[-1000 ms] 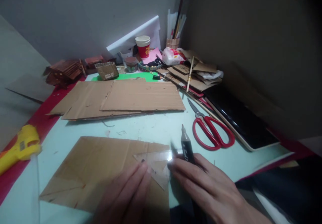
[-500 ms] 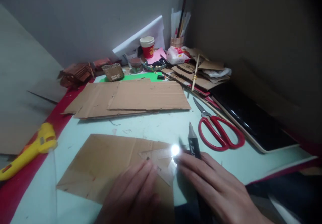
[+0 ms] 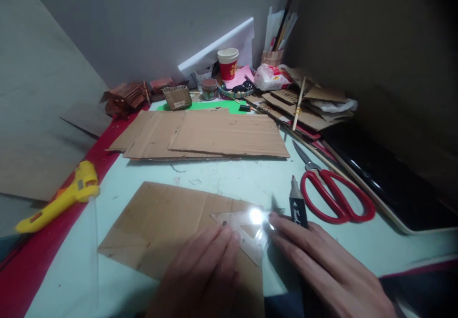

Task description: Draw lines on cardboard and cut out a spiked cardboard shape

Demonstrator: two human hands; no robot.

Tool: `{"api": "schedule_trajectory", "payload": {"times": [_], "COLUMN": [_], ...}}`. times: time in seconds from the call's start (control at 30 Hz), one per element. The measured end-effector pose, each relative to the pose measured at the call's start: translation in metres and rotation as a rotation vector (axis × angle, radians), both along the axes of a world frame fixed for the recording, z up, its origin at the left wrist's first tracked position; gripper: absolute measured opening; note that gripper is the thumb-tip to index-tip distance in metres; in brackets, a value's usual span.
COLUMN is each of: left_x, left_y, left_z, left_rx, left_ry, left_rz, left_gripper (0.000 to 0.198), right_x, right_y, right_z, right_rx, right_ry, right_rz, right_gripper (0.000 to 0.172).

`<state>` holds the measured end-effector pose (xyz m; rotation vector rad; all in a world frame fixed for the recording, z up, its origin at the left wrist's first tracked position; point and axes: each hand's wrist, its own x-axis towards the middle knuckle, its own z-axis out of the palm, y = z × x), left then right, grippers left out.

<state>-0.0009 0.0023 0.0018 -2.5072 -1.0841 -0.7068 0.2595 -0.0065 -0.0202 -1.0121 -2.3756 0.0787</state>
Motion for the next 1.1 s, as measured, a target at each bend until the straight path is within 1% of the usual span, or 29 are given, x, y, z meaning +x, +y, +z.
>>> {"api": "schedule_trajectory", "payload": {"times": [0.13, 0.2, 0.33, 0.43, 0.5, 0.6, 0.73, 0.87, 0.97, 1.03, 1.1], "left_x": [-0.005, -0.010, -0.020, -0.025, -0.025, -0.022, -0.019, -0.020, -0.018, -0.014, -0.010], "left_y": [-0.002, -0.002, -0.001, 0.001, 0.002, 0.004, 0.006, 0.009, 0.009, 0.008, 0.005], "left_z": [-0.005, -0.008, -0.017, -0.020, -0.019, -0.015, -0.012, -0.012, -0.010, -0.008, -0.006], "left_rx": [-0.035, -0.052, -0.051, -0.053, -0.057, -0.054, -0.029, 0.003, 0.015, 0.021, 0.029], "left_ry": [0.016, 0.039, 0.057, 0.068, 0.074, 0.081, 0.062, 0.065, 0.078, 0.080, 0.062], "left_rz": [-0.020, -0.026, -0.064, -0.102, -0.109, -0.102, -0.088, -0.109, -0.100, -0.073, -0.045], "left_gripper": [0.031, 0.032, 0.034, 0.037, 0.036, 0.035, 0.033, 0.032, 0.032, 0.031, 0.030], "right_x": [-0.007, -0.011, -0.016, -0.018, -0.020, -0.024, -0.030, -0.033, -0.029, -0.022, -0.015], "right_y": [-0.002, -0.002, 0.002, 0.005, 0.007, 0.011, 0.018, 0.022, 0.019, 0.015, 0.012], "right_z": [0.002, 0.004, 0.016, 0.026, 0.030, 0.032, 0.035, 0.033, 0.028, 0.025, 0.026], "right_rx": [0.006, 0.017, 0.056, 0.023, 0.026, 0.078, 0.080, 0.103, 0.084, 0.063, 0.026], "right_ry": [0.060, 0.075, 0.066, 0.011, 0.007, 0.045, 0.077, 0.140, 0.135, 0.102, 0.133], "right_rz": [-0.049, -0.069, -0.085, -0.079, -0.087, -0.106, -0.102, -0.074, -0.072, -0.068, -0.066], "right_gripper": [0.049, 0.045, 0.043, 0.043, 0.042, 0.043, 0.045, 0.038, 0.037, 0.042, 0.047]}}
